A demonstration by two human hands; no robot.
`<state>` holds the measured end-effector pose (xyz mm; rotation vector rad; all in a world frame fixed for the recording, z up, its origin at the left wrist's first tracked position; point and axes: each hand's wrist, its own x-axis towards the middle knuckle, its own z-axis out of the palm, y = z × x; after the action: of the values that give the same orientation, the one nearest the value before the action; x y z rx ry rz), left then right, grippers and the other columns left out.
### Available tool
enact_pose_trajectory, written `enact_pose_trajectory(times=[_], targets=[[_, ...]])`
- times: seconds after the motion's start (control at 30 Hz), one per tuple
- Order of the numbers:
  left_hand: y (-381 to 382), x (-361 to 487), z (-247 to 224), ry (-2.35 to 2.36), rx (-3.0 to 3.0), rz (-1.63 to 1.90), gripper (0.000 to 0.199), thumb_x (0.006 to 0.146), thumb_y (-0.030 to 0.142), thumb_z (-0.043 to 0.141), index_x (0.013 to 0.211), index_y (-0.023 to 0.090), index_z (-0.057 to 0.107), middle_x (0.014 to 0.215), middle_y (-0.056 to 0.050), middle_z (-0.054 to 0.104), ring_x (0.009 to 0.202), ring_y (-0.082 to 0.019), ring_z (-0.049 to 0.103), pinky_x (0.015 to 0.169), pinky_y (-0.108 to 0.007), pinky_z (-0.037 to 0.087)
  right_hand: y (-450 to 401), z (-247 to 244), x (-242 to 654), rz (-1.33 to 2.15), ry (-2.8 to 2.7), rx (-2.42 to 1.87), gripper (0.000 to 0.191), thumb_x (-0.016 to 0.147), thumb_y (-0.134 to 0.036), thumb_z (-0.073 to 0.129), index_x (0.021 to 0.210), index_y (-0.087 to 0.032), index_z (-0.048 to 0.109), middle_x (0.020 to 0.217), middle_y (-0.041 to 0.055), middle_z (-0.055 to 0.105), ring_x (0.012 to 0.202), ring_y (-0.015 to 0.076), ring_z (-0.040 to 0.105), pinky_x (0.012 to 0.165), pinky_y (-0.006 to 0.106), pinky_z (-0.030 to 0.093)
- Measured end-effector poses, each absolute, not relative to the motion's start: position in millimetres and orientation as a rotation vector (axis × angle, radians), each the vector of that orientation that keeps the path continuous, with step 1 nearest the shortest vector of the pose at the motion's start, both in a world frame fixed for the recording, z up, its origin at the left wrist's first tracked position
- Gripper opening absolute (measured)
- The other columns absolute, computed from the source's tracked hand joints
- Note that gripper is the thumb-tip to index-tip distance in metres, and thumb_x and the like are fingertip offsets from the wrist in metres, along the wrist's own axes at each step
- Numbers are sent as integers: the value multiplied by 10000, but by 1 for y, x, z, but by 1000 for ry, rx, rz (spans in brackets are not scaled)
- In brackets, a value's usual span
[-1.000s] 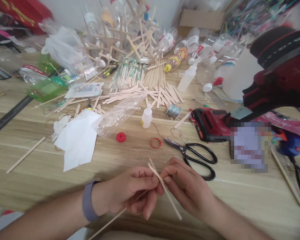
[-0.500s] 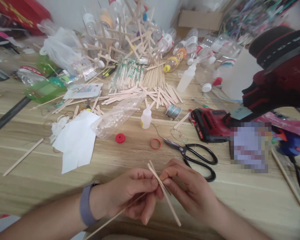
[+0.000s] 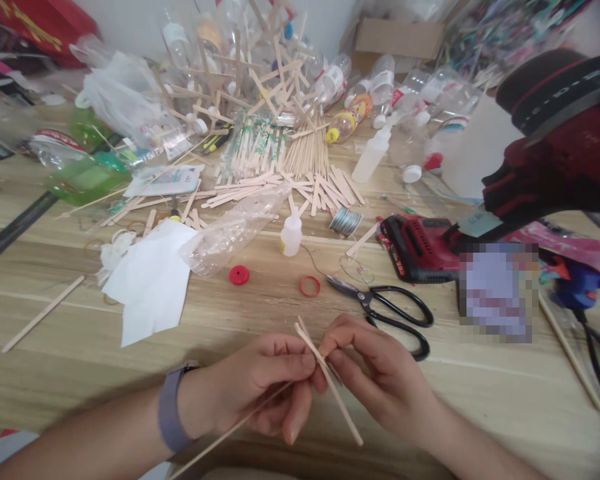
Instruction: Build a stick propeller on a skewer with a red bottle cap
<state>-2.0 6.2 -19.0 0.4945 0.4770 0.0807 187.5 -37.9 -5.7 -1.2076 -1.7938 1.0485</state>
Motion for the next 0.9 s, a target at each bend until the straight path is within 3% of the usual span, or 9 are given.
enact_pose_trajectory(times=[0.2,0.43,0.9], targets=[[9,-2,-18,501,518,105,381,781,529,666,775,157,588,429,43,589,253,-44,322,276,-172,183,-38,-7,189,898,-1765,-1260,252,951,-199,438,733,-196,564,621,-6,572,559,119,544,518,219,420],[10,-2,-19,514,548,101,369,799,515,635,733,155,593,428,32,591,246,-43,326,274,-175,178,-39,-9,187,976,-1767,-1240,129,937,-220,542,869,-205,651,717,11,647,677,135,621,630,240,485],[6,0,-21,499,549,111,399,765,539,666,710,147,617,395,43,545,244,-48,278,270,-189,148,-37,-7,186,1000,-1718,-1146,144,914,-216,593,812,-196,693,670,17,660,632,131,618,587,235,486]])
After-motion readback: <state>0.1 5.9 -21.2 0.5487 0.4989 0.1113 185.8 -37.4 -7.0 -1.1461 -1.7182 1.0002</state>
